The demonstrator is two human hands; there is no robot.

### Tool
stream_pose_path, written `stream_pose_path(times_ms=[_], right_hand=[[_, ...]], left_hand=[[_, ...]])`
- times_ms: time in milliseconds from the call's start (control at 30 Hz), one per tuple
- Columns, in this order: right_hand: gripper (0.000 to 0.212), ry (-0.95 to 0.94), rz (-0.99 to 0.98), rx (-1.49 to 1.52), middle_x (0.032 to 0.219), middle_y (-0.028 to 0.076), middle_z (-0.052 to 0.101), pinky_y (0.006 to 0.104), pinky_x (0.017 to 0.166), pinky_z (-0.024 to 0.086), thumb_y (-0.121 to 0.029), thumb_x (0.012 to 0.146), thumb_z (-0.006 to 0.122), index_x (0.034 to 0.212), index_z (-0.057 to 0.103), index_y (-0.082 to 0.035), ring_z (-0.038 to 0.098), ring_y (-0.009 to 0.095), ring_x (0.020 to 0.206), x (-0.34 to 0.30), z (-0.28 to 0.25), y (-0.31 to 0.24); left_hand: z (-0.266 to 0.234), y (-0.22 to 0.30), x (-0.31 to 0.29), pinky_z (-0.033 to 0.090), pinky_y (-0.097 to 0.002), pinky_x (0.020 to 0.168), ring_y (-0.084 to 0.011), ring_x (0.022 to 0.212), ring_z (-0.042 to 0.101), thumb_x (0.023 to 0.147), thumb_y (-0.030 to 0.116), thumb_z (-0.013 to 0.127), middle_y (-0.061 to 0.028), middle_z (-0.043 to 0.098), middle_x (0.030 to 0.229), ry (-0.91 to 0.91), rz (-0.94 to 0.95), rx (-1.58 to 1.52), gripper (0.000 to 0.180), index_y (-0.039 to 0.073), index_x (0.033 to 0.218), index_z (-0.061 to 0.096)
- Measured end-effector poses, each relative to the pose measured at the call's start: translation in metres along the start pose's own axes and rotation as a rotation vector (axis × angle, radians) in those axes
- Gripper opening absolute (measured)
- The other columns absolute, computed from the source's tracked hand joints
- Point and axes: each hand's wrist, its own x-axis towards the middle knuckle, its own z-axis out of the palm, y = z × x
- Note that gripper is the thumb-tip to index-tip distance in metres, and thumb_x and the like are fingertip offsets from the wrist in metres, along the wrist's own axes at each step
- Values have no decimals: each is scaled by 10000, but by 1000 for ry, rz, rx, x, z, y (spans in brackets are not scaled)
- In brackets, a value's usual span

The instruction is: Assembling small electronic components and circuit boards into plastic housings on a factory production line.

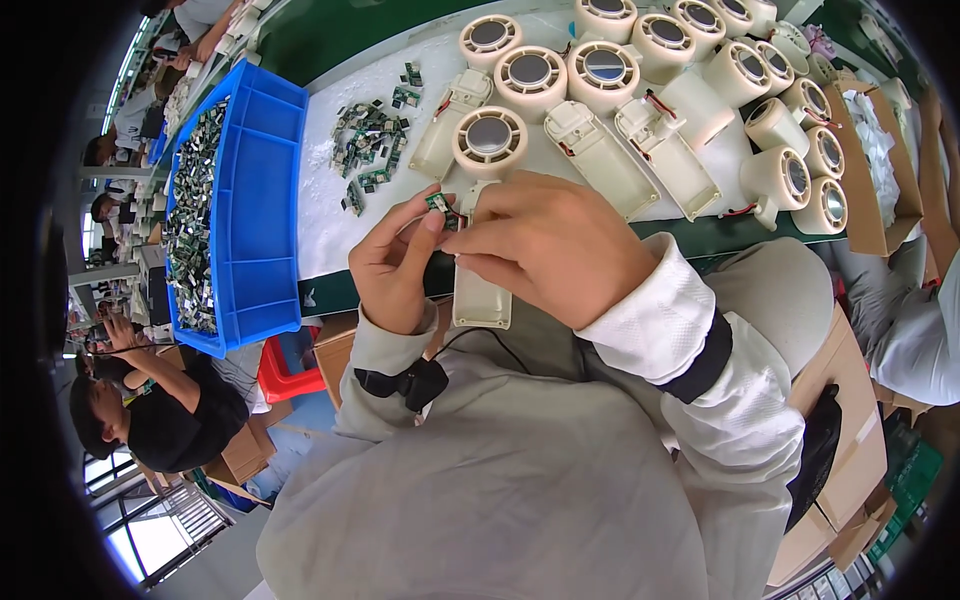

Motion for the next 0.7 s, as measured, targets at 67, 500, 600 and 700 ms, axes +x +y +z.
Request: stream_pose_path(times_ms=[67,500,600,700], right_hand=[[195,89,38,118,827,49,658,325,643,494,-74,803,780,995,749,-69,618,222,739,1,0,2],[120,208,125,174,791,71,671,340,672,510,-96,807,781,901,734,-36,637,254,767,-1,14,0],[128,193,94,138,807,72,663,352,668,506,-90,804,776,912,731,-38,625,258,759,-1,16,2],[132,190,77,108,816,72,651,357,661,501,-78,798,771,914,723,-37,612,256,750,-3,19,3]], left_hand=[[0,-1,0,538,-265,850,-151,979,662,952,-46,612,-129,661,1129,-10,0,-4,289,-41,1240,637],[-1,-1,0,517,-248,846,-137,954,667,955,-18,628,-116,695,1064,-50,-41,-18,292,-43,1246,632],[-1,-1,0,516,-247,846,-135,951,667,958,-10,627,-113,703,1040,-44,-41,-23,289,-42,1246,633],[0,-1,0,516,-248,847,-135,947,668,962,-6,624,-114,708,1024,-46,-31,-7,286,-42,1245,632]])
